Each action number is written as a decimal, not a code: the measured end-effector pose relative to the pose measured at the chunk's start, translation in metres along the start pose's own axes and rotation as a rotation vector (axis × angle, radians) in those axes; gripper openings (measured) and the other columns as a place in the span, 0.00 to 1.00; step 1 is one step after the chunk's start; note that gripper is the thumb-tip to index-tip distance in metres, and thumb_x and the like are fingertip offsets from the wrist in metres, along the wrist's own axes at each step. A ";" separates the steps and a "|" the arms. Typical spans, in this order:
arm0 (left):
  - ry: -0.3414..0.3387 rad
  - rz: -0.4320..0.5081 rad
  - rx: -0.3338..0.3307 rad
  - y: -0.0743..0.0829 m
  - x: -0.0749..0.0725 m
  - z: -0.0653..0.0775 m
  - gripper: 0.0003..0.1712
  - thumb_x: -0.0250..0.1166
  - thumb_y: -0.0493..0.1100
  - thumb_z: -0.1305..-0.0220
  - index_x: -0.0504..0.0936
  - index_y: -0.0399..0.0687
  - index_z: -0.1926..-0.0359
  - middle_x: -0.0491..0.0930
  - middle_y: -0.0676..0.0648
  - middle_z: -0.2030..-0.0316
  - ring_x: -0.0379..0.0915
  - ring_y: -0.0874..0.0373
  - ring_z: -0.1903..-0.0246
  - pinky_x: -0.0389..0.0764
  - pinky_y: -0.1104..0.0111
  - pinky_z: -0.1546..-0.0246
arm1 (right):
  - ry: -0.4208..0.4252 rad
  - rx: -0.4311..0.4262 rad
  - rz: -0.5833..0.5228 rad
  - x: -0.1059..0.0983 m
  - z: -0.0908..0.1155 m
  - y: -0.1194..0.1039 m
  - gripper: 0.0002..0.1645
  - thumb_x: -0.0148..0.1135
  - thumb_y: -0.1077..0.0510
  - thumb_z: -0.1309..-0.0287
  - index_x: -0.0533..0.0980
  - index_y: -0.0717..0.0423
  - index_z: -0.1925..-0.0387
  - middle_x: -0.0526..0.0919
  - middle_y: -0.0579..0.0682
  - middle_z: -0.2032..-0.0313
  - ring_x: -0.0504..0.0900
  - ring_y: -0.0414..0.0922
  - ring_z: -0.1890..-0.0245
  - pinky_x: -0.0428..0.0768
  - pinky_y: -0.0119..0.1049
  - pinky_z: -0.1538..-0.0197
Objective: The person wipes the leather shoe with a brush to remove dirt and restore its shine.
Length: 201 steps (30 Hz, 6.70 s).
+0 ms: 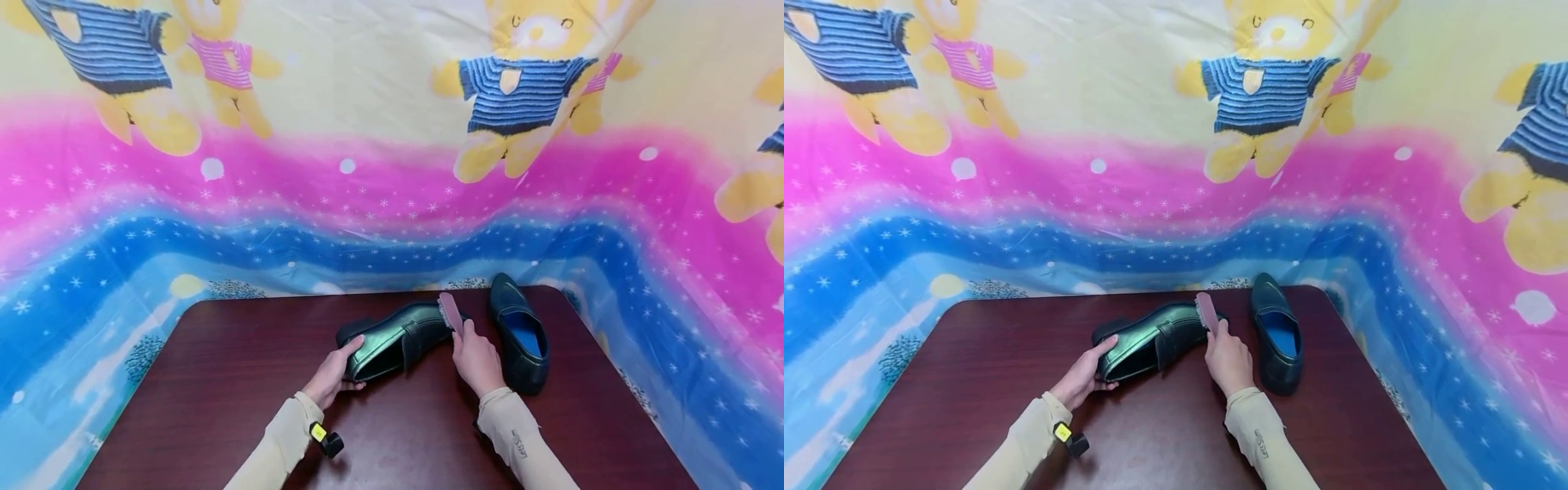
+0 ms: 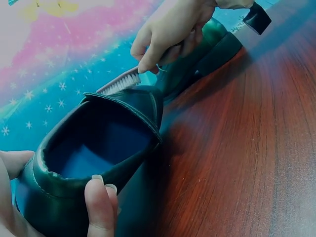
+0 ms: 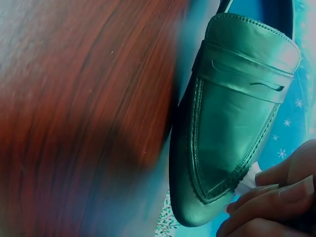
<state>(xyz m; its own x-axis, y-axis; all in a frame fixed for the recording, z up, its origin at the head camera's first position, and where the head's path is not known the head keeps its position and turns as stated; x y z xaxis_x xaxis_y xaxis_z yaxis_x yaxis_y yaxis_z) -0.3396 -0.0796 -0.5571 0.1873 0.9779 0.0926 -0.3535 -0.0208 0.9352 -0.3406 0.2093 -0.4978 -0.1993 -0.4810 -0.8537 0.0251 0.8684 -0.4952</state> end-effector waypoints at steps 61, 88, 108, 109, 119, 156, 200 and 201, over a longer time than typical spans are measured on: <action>-0.007 0.036 -0.026 -0.010 -0.003 0.000 0.45 0.54 0.74 0.30 0.71 0.37 0.38 0.82 0.43 0.61 0.76 0.56 0.75 0.83 0.68 0.72 | -0.150 0.125 -0.174 0.012 -0.009 0.024 0.17 0.49 0.50 0.20 0.65 0.61 0.45 0.77 0.56 0.76 0.79 0.44 0.90 0.83 0.40 0.68; -0.006 0.042 -0.028 -0.014 -0.003 0.001 0.43 0.55 0.74 0.30 0.74 0.39 0.41 0.83 0.44 0.62 0.77 0.55 0.73 0.84 0.68 0.72 | -0.143 0.021 -0.157 0.027 -0.006 -0.004 0.17 0.52 0.51 0.21 0.65 0.58 0.41 0.75 0.52 0.78 0.75 0.45 0.89 0.77 0.37 0.77; 0.008 0.048 -0.031 -0.012 -0.002 0.002 0.44 0.57 0.74 0.32 0.74 0.39 0.40 0.82 0.44 0.61 0.77 0.54 0.71 0.84 0.66 0.70 | -0.112 0.133 -0.195 0.016 -0.003 0.017 0.17 0.43 0.50 0.17 0.65 0.62 0.50 0.77 0.56 0.76 0.78 0.45 0.91 0.82 0.40 0.73; 0.010 0.051 -0.034 -0.013 -0.002 0.002 0.44 0.57 0.74 0.32 0.74 0.39 0.40 0.83 0.44 0.61 0.77 0.54 0.71 0.84 0.66 0.70 | -0.115 0.111 -0.198 0.016 -0.002 0.011 0.17 0.43 0.50 0.17 0.65 0.61 0.50 0.77 0.56 0.77 0.77 0.44 0.90 0.81 0.39 0.74; -0.005 0.051 -0.026 -0.013 -0.002 0.001 0.43 0.55 0.74 0.30 0.74 0.38 0.40 0.83 0.45 0.62 0.78 0.54 0.70 0.85 0.67 0.69 | -0.105 -0.076 -0.019 0.020 -0.008 -0.026 0.14 0.51 0.52 0.20 0.69 0.60 0.49 0.74 0.50 0.78 0.74 0.44 0.83 0.75 0.42 0.73; -0.004 -0.025 0.000 -0.008 -0.003 0.006 0.49 0.52 0.77 0.31 0.75 0.36 0.38 0.84 0.44 0.61 0.80 0.55 0.70 0.87 0.65 0.67 | -0.169 0.165 -0.185 0.016 -0.003 0.027 0.18 0.41 0.51 0.17 0.64 0.65 0.51 0.77 0.58 0.76 0.78 0.46 0.90 0.78 0.39 0.79; -0.004 -0.061 -0.029 -0.013 -0.007 0.007 0.52 0.50 0.80 0.33 0.77 0.34 0.40 0.84 0.44 0.67 0.77 0.55 0.77 0.86 0.67 0.70 | -0.121 0.238 0.034 -0.101 0.000 0.200 0.31 0.40 0.52 0.19 0.60 0.83 0.41 0.73 0.82 0.51 0.78 0.74 0.54 0.78 0.67 0.52; -0.004 -0.060 -0.029 -0.013 -0.007 0.007 0.52 0.50 0.80 0.33 0.77 0.34 0.39 0.84 0.44 0.67 0.77 0.55 0.76 0.86 0.67 0.70 | -0.131 0.244 0.035 -0.099 0.000 0.201 0.31 0.40 0.52 0.19 0.60 0.83 0.41 0.73 0.82 0.51 0.78 0.74 0.54 0.77 0.67 0.51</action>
<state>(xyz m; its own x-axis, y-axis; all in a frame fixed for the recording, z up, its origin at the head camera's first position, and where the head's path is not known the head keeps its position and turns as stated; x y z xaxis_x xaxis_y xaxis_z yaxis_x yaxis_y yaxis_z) -0.3300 -0.0880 -0.5675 0.2129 0.9763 0.0379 -0.3681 0.0443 0.9287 -0.3157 0.4316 -0.5126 -0.0661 -0.4762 -0.8769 0.2683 0.8380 -0.4752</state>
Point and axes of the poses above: each hand's wrist, its own z-axis away from the middle knuckle, its own x-axis out of the palm, y = z × x, the point moved 8 cm from there along -z, towards the middle knuckle
